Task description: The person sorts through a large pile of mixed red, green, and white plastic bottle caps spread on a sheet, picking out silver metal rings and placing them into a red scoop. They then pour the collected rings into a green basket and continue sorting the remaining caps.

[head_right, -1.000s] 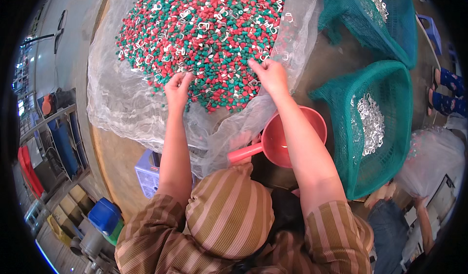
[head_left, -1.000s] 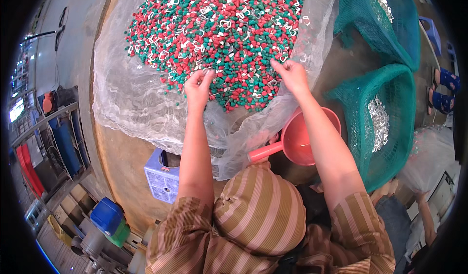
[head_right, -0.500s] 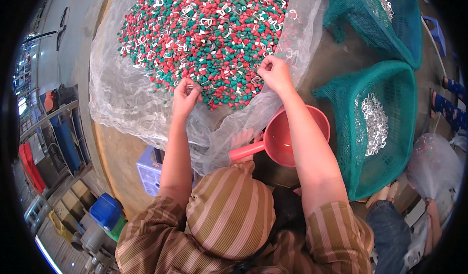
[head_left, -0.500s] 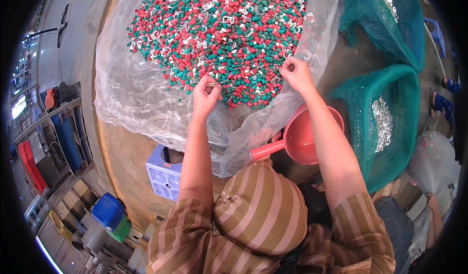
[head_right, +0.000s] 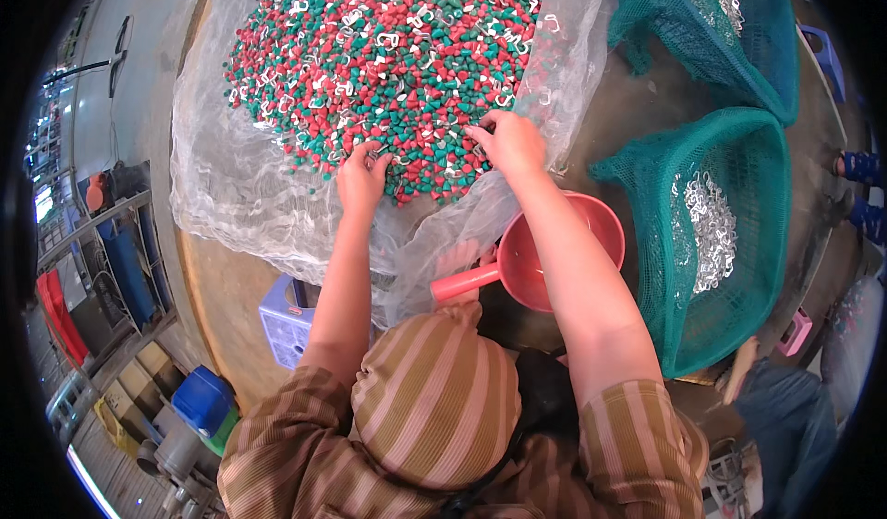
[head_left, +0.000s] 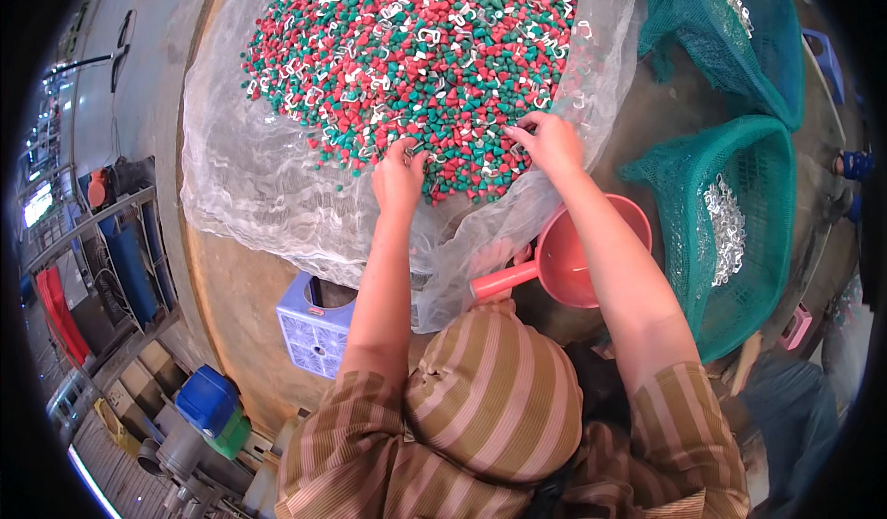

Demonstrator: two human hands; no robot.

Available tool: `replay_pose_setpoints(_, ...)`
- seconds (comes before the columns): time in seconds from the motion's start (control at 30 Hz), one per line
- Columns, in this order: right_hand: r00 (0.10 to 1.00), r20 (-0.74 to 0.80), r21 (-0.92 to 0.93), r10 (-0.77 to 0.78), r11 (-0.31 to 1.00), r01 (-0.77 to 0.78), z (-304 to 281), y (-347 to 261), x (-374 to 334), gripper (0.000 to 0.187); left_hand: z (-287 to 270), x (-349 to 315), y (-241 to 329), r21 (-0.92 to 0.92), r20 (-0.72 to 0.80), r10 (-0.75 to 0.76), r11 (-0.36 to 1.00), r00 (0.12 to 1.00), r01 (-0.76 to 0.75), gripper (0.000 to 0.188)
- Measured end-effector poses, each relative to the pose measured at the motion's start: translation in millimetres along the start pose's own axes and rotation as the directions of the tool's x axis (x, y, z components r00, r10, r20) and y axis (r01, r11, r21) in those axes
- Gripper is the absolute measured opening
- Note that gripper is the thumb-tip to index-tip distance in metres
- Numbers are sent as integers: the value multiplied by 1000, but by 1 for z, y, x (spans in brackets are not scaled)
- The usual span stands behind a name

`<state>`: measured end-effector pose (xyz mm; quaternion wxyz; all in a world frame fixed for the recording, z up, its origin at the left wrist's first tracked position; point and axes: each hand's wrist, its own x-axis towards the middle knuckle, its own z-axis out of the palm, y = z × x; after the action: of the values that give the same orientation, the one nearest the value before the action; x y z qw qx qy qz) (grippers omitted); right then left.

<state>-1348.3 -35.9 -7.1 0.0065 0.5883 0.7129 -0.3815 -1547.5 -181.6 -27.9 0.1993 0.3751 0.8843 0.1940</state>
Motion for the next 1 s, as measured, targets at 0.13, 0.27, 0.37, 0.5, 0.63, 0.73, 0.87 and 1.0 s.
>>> replay_pose_setpoints(0.13, 999, -36, 72, -14, 997, 16, 9, -5, 4, 15, -6, 3, 8, 54, 60, -59, 997, 996, 56, 21)
replay_pose_setpoints(0.27, 982, 190, 678, 20, 720, -145, -1, 31, 19, 12, -10, 9, -27, -625, 226, -71, 754, 972, 200, 11)
replay_pose_setpoints(0.37, 937, 348, 861, -30, 406, -307, -17, 34, 10, 11, -34, -2, -19, -891, 416, 0, 198, 909, 408, 4)
replay_pose_setpoints(0.5, 930, 367, 705, -7, 654, -273, -24, 22, 3, 9, -26, -9, -29, -860, 408, 71, 364, 910, 358, 10)
replay_pose_setpoints(0.63, 970, 79, 89, -228, 971, 221, 0, 30, -4, 16, -18, -33, -2, 13, 223, 75, 997, 972, -80, 22)
replay_pose_setpoints(0.73, 975, 75, -130, -210, 967, 218, -6, 18, -10, 17, -14, -38, -3, -108, 179, 12, 994, 984, 8, 19)
replay_pose_setpoints(0.87, 975, 156, -22, -156, 987, 162, -16, 32, 5, 16, -17, -26, -11, -725, 232, 14, 669, 973, 164, 10)
replay_pose_setpoints(1.0, 850, 497, 41, -178, 983, 182, -32, 80, 15, 20, -21, -21, 11, -879, 448, 93, 225, 889, 420, 14)
